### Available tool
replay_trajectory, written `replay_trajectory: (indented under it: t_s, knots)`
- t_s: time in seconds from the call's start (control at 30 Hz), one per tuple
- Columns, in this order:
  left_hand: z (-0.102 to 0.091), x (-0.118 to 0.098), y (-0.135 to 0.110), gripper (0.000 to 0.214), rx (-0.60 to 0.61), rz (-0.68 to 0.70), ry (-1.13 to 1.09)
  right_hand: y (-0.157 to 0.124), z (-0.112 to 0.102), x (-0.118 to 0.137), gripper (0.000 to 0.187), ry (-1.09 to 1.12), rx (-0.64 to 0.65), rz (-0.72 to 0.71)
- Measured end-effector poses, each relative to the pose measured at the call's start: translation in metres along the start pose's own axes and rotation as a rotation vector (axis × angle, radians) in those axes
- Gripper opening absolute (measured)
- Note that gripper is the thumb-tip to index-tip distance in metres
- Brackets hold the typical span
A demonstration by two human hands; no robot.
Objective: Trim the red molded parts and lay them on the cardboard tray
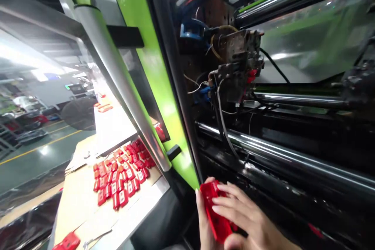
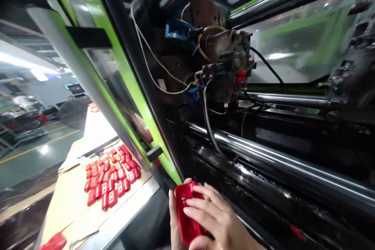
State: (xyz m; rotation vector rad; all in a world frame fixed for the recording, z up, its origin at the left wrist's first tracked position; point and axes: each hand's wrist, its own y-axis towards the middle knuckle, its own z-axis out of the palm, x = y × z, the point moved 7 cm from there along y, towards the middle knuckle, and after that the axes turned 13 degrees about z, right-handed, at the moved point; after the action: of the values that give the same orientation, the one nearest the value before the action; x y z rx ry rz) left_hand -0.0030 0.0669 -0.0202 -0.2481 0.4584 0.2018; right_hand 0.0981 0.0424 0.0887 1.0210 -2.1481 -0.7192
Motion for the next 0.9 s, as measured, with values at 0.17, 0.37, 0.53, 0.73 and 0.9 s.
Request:
replay_trajectory:
  t_s: [0.17, 0.37, 0.53, 0.73, 0.9]
  knots:
    - [0.026, -0.006, -0.01, 0.044, -0.024, 0.06, -0.154, 0.012, -0.006, -0.002, 0.034, 0.111, -0.006, 0.036]
    - [0.059, -0.007, -0.022, 0.051, 0.183, 0.122, 0.056, 0.0, -0.037, -0.014, 0.034, 0.347, -0.217, 0.175]
    - [0.061, 0.002, -0.024, 0.041, 0.236, 0.253, 0.277, -0.018, -0.049, -0.056, 0.034, 0.567, -0.319, 0.576]
    - [0.069, -0.005, -0.031, 0.032, 0.26, 0.618, 0.727, -0.041, -0.036, -0.082, 0.064, 0.878, -0.323, 0.892]
    - [0.101, -0.006, -0.054, 0.032, 0.402, 1.108, 0.881, -0.042, -0.031, -0.077, 0.106, 0.926, -0.332, 0.863]
